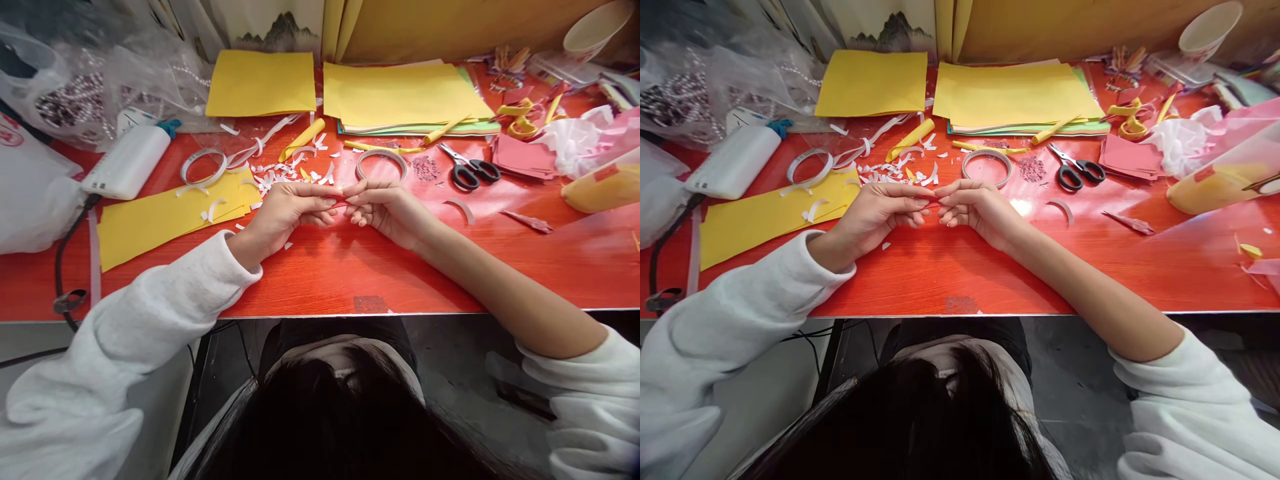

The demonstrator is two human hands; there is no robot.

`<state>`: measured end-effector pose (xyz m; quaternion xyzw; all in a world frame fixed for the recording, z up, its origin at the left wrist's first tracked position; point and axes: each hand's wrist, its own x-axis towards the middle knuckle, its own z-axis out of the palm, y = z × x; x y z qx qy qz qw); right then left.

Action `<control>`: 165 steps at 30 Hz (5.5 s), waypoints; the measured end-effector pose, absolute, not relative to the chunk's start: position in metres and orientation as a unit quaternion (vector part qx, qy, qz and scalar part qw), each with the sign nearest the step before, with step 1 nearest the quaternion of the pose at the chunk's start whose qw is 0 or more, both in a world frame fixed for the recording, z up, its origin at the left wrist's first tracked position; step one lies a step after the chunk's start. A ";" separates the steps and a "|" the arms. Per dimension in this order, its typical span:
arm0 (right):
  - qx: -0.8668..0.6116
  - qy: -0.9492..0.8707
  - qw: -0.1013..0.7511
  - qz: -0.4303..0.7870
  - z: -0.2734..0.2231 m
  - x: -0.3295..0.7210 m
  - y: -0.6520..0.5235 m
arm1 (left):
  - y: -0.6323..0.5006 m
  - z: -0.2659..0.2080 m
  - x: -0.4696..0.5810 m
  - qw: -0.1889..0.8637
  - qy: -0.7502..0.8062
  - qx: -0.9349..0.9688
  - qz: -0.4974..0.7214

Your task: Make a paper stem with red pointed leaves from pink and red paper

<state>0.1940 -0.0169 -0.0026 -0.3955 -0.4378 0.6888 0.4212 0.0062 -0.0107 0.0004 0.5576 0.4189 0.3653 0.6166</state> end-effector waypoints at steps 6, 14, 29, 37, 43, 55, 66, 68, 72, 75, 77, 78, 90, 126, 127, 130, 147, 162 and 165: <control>-0.402 -0.424 0.395 0.709 0.002 0.197 -0.017 | -0.009 0.001 0.003 0.614 0.414 0.548 0.389; -0.406 -0.455 0.371 0.700 -0.001 0.195 -0.017 | -0.010 0.003 0.004 0.627 0.392 0.583 0.338; -0.338 -0.429 0.389 0.742 -0.010 0.201 -0.015 | -0.010 0.006 0.003 0.645 0.422 0.538 0.341; -0.356 -0.443 0.382 0.729 -0.011 0.204 -0.015 | -0.014 0.008 0.010 0.672 0.431 0.515 0.311; -0.345 -0.442 0.351 0.750 -0.010 0.207 -0.014 | -0.016 0.008 0.007 0.703 0.436 0.475 0.302; -0.413 -0.554 0.334 0.641 0.003 0.210 -0.023 | -0.015 0.011 0.011 0.657 0.453 0.543 0.260; -0.390 -0.556 0.227 0.699 0.008 0.209 -0.014 | -0.016 0.013 0.012 0.615 0.472 0.580 0.251; -0.407 -0.563 0.221 0.684 0.010 0.208 -0.013 | -0.017 0.013 0.013 0.604 0.476 0.590 0.247; -0.410 -0.591 0.219 0.660 0.009 0.207 -0.014 | -0.019 0.011 0.014 0.586 0.469 0.612 0.250; -0.397 -0.619 0.223 0.639 0.006 0.207 -0.016 | -0.019 0.009 0.014 0.566 0.474 0.624 0.256; -0.394 -0.639 0.233 0.618 0.004 0.207 -0.016 | -0.019 0.009 0.013 0.559 0.474 0.629 0.259; -0.394 -0.645 0.240 0.609 0.004 0.207 -0.016 | -0.019 0.010 0.013 0.558 0.473 0.631 0.260; -0.373 -0.709 0.190 0.568 0.013 0.210 -0.016 | -0.021 0.010 0.014 0.573 0.520 0.557 0.302; -0.411 -0.600 0.175 0.664 0.022 0.209 -0.025 | -0.023 0.016 0.011 0.615 0.469 0.582 0.250; -0.410 -0.593 0.175 0.671 0.022 0.210 -0.025 | -0.023 0.015 0.011 0.615 0.467 0.580 0.260; -0.401 -0.568 0.186 0.694 0.024 0.212 -0.023 | -0.024 0.015 0.013 0.615 0.460 0.566 0.299; -0.432 -0.524 0.182 0.711 0.018 0.206 -0.026 | -0.025 0.018 0.015 0.608 0.454 0.612 0.221; -0.408 -0.407 0.224 0.786 0.015 0.212 -0.023 | -0.027 0.016 0.011 0.565 0.451 0.650 0.233; -0.385 -0.388 0.229 0.805 0.014 0.214 -0.021 | -0.027 0.015 0.012 0.578 0.437 0.642 0.251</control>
